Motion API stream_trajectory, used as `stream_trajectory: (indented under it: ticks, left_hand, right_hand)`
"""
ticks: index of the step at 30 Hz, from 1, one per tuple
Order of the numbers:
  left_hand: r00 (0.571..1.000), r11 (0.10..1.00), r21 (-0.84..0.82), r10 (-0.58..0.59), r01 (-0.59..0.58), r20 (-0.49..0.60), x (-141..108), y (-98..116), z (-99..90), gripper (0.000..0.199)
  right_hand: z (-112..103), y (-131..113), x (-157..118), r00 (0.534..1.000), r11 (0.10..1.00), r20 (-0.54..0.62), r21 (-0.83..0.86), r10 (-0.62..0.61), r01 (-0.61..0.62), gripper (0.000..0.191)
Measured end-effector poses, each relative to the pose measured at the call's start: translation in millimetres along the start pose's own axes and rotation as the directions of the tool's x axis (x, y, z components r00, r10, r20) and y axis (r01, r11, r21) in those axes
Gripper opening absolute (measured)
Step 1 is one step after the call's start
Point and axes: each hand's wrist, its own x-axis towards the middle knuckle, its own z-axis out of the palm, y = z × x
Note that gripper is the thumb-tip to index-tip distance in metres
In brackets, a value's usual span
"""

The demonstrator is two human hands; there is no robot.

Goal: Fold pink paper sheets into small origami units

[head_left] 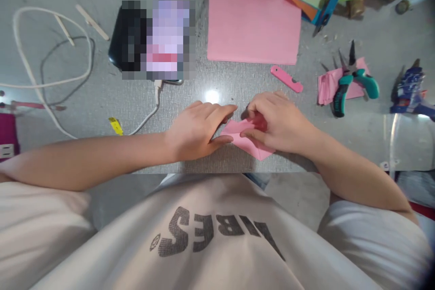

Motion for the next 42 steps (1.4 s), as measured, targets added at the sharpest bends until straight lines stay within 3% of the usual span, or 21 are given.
stream_trajectory:
  ticks: [2,4,9,11,19,28,36,42]
  left_hand:
    - [1.0,0.995,-0.103,0.0,0.001,0.009,0.9,-1.8,0.6,0.054]
    - [1.0,0.98,-0.197,-0.01,0.011,0.002,2.1,-1.8,-0.4,0.038]
    - [0.986,0.937,-0.342,0.02,-0.076,-0.163,2.1,3.7,-3.2,0.007]
    - [0.979,0.936,-0.345,-0.003,-0.069,-0.205,0.4,5.8,-3.3,0.01]
    - [0.954,0.899,-0.437,-0.127,-0.005,-0.272,-2.6,10.2,1.1,0.016]
    - [0.94,0.787,-0.616,-0.199,-0.016,-0.278,-2.9,8.9,7.4,0.016]
    - [0.934,0.75,-0.659,-0.269,0.051,-0.234,-3.8,12.6,8.0,0.017]
    - [0.931,0.742,-0.668,-0.278,0.053,-0.236,-4.7,13.1,11.0,0.019]
  right_hand:
    - [3.8,-5.5,-0.8,0.991,0.995,-0.086,-0.043,-0.098,0.094,0.012]
    - [7.2,-11.4,-1.8,0.956,0.973,-0.2,-0.133,-0.213,0.188,0.01]
    - [5.1,-23.3,-3.7,0.836,0.912,-0.389,-0.295,-0.387,0.285,0.016]
    - [1.8,-25.6,-3.9,0.813,0.904,-0.415,-0.307,-0.408,0.297,0.016]
    - [3.9,-24.5,-2.0,0.79,0.917,-0.472,-0.273,-0.391,0.29,0.021]
    - [1.8,-22.3,-4.7,0.858,0.936,-0.385,-0.228,-0.34,0.269,0.016]
    - [3.2,-23.9,-1.6,0.829,0.936,-0.436,-0.199,-0.349,0.289,0.017]
    - [5.6,-24.2,-4.8,0.9,0.977,-0.387,-0.147,-0.203,0.157,0.015]
